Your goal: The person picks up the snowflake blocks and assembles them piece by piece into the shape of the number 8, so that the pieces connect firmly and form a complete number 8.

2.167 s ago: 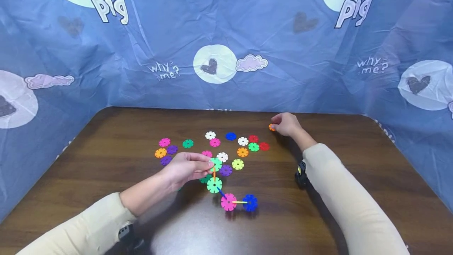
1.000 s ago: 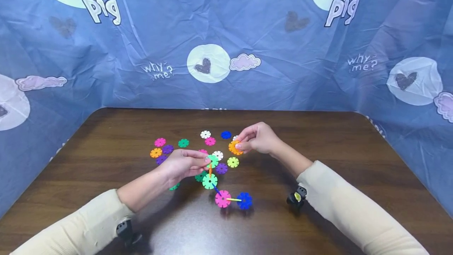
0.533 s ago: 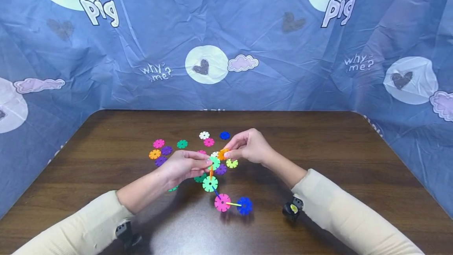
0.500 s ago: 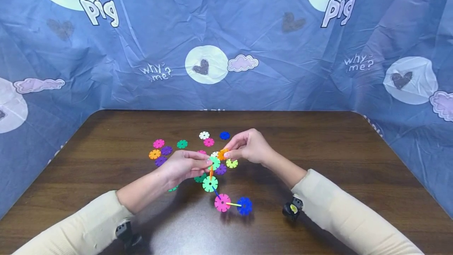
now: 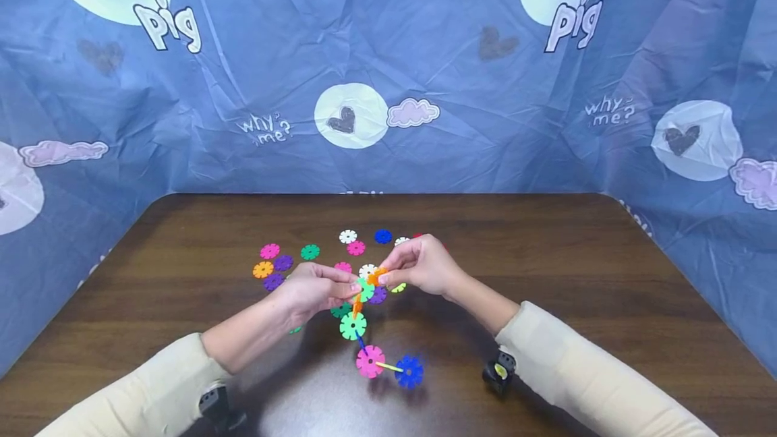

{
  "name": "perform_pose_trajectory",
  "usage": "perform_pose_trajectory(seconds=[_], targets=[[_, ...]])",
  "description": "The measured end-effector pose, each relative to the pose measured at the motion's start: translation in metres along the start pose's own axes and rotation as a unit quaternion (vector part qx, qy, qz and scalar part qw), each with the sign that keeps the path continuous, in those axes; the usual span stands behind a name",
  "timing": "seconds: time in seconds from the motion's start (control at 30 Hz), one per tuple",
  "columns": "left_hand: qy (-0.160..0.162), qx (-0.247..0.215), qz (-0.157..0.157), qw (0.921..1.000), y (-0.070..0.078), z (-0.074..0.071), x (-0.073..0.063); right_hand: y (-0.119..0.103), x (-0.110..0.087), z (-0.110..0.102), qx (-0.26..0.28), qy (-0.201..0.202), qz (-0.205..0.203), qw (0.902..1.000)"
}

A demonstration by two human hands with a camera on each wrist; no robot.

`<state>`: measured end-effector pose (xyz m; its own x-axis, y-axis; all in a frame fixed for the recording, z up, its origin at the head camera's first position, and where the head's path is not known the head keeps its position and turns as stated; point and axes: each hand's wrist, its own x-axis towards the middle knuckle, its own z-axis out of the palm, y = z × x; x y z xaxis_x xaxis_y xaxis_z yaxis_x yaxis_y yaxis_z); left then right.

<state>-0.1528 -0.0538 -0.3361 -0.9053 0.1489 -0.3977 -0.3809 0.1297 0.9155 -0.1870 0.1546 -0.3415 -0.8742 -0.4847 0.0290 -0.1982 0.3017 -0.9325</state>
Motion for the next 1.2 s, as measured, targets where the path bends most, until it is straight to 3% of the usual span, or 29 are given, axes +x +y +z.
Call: perform_pose_trajectory(seconds=[0.17,0.37,0.5,0.73,0.87,1.0,1.1,1.2], targets=[[-0.001,-0.002,-0.004,1.0000,0.000,0.000,0.000,0.003,-0.002,0.005,0.041,-0.009,-0.006,0.9991],[-0.007,0.002,-0.004,1.0000,0.002,-0.003,-0.001,0.000,-0.002,0.008,0.021,0.004,-0.008,0.9997],[-0.048,0.005,-0.011,0.9988,0.005,-0.009,-0.003,-0.003,0.000,0.006,0.025,-0.011,-0.001,0.9996],[-0.120,0.019,-0.004,0.9926,0.003,-0.015,-0.003,-0.004,0.008,-0.001,0.029,-0.088,-0.028,0.9953],[-0.128,0.022,-0.001,0.9916,0.002,-0.016,-0.002,-0.012,0.015,-0.017,-0.048,-0.086,-0.058,0.9934],[-0.113,0.010,0.000,0.9936,0.002,-0.018,-0.001,-0.015,0.029,-0.037,-0.165,-0.014,-0.074,0.9834],[-0.105,0.002,-0.002,0.9945,0.002,-0.018,0.000,-0.007,0.037,-0.048,-0.234,0.016,-0.053,0.9707],[-0.105,0.002,-0.006,0.9944,0.001,-0.018,0.000,0.008,0.041,-0.055,-0.282,0.020,-0.017,0.9590]])
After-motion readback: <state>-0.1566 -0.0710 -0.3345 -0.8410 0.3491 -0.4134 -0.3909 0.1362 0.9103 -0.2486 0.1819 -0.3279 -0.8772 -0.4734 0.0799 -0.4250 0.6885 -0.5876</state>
